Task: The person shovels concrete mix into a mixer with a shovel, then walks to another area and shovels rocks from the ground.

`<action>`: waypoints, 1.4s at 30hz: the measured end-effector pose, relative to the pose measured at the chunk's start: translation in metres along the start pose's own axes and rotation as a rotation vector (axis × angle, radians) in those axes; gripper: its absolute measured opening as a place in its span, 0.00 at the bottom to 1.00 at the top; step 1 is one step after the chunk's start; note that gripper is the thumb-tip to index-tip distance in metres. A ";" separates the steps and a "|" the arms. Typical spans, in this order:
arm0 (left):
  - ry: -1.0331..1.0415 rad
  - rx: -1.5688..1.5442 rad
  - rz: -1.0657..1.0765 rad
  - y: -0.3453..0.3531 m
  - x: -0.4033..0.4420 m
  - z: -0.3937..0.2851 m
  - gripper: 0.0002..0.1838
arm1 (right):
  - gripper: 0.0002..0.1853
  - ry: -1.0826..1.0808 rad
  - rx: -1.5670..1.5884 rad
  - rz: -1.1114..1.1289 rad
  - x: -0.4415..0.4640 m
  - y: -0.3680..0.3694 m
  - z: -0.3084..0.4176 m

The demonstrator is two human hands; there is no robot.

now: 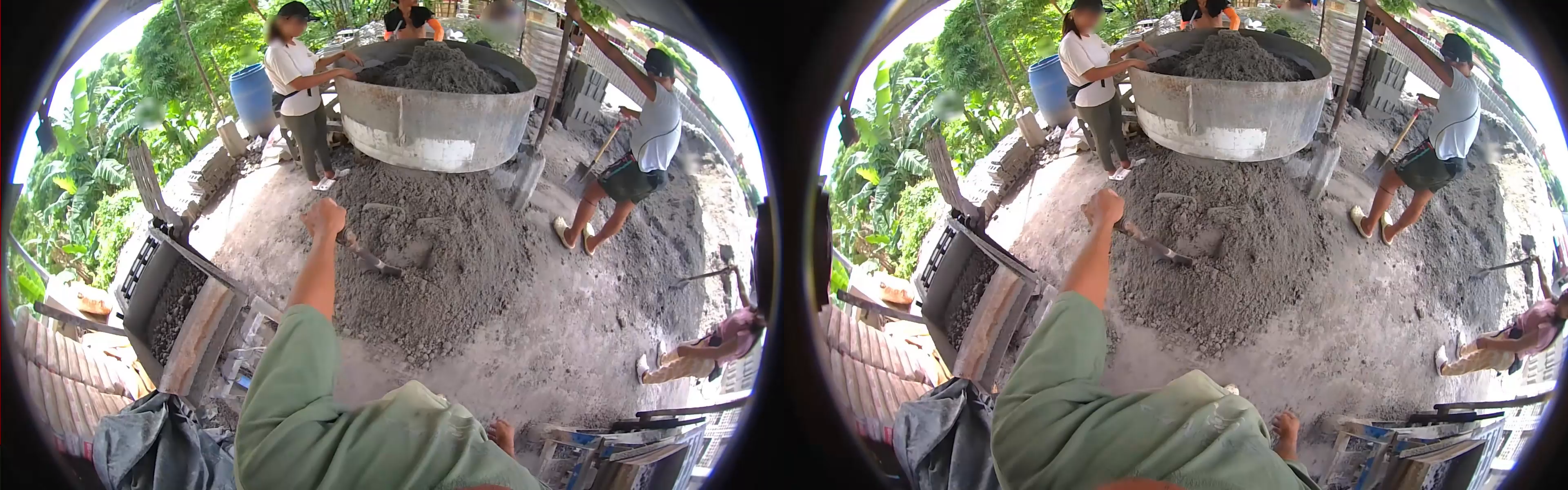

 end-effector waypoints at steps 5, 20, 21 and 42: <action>-0.005 0.000 0.080 0.003 0.006 -0.008 0.10 | 0.20 -0.001 -0.036 -0.044 -0.015 0.003 -0.005; 0.867 -0.003 0.042 0.038 -0.095 -0.142 0.15 | 0.20 -0.813 -0.274 0.040 -0.108 0.158 0.238; 0.864 -0.026 0.037 0.040 -0.095 -0.144 0.15 | 0.19 -0.858 -0.206 0.093 -0.124 0.173 0.259; 0.426 0.206 0.198 0.038 -0.079 -0.146 0.16 | 0.21 -3.153 0.417 -0.302 -0.596 0.006 0.382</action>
Point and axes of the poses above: each hand's wrist, its own x-axis towards the middle knuckle, its own y-axis out of the palm, z = x × y, the point moved 7 cm from there along x, towards the middle knuckle, and after that the axes turned 2 degrees about y, right-handed, at the moved point
